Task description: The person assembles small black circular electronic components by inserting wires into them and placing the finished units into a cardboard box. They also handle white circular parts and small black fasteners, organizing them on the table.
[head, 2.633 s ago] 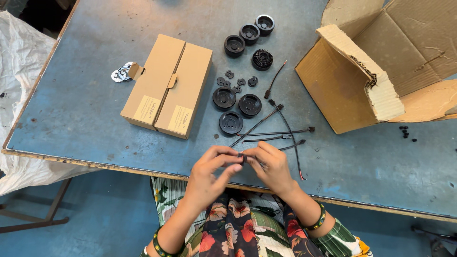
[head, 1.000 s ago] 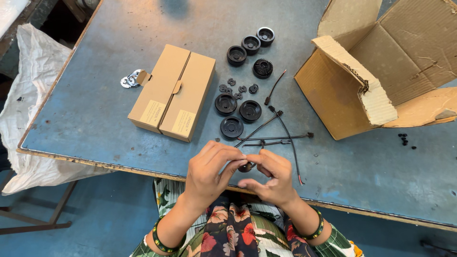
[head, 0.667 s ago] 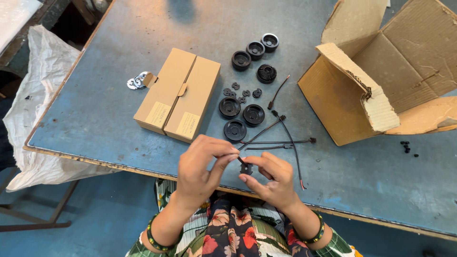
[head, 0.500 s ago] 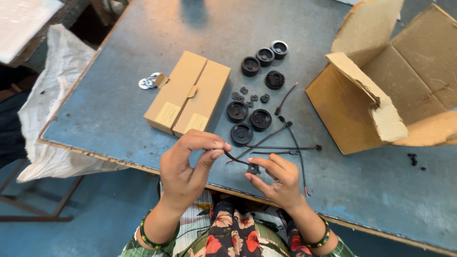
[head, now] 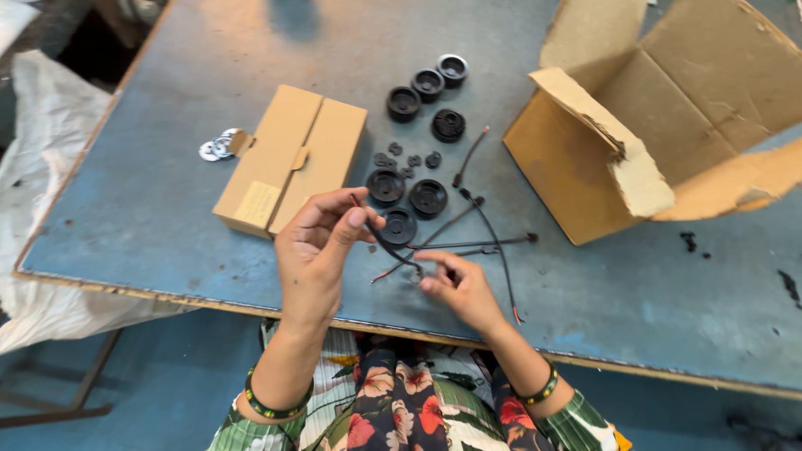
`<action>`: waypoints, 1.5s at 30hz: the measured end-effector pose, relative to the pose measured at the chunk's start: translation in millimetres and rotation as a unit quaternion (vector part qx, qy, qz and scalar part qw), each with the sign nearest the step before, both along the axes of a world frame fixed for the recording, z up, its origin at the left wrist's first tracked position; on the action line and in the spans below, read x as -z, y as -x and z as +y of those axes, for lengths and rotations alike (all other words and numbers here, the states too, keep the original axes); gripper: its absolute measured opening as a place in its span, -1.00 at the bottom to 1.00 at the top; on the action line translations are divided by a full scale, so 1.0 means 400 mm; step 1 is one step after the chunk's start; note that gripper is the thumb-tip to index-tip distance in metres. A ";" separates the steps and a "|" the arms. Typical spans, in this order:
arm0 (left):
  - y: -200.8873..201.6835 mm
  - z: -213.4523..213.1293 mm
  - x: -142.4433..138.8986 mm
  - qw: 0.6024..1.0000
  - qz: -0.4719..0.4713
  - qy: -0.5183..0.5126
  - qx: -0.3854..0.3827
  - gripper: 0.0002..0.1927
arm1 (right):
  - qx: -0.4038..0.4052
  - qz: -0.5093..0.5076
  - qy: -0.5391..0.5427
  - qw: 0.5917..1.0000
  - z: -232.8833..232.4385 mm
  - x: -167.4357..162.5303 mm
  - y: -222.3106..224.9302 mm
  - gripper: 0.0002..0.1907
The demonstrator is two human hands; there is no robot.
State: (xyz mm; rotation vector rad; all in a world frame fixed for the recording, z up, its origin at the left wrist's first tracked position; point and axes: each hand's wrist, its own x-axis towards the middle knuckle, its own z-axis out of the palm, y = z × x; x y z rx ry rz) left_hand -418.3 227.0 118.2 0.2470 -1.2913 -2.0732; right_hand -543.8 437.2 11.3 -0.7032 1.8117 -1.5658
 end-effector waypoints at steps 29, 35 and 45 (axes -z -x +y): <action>-0.030 0.070 0.063 0.993 -0.011 -0.104 0.061 -0.78 | 0.061 -0.181 0.175 0.966 0.076 0.047 0.048 -0.69; -0.044 0.106 0.064 0.992 -0.069 -0.060 0.082 -0.82 | 0.070 -0.161 0.218 0.960 0.072 0.019 0.034 -0.82; -0.037 0.147 0.030 0.986 -0.116 0.017 0.122 -0.70 | 0.082 -0.172 0.281 0.941 0.071 -0.089 0.006 -0.82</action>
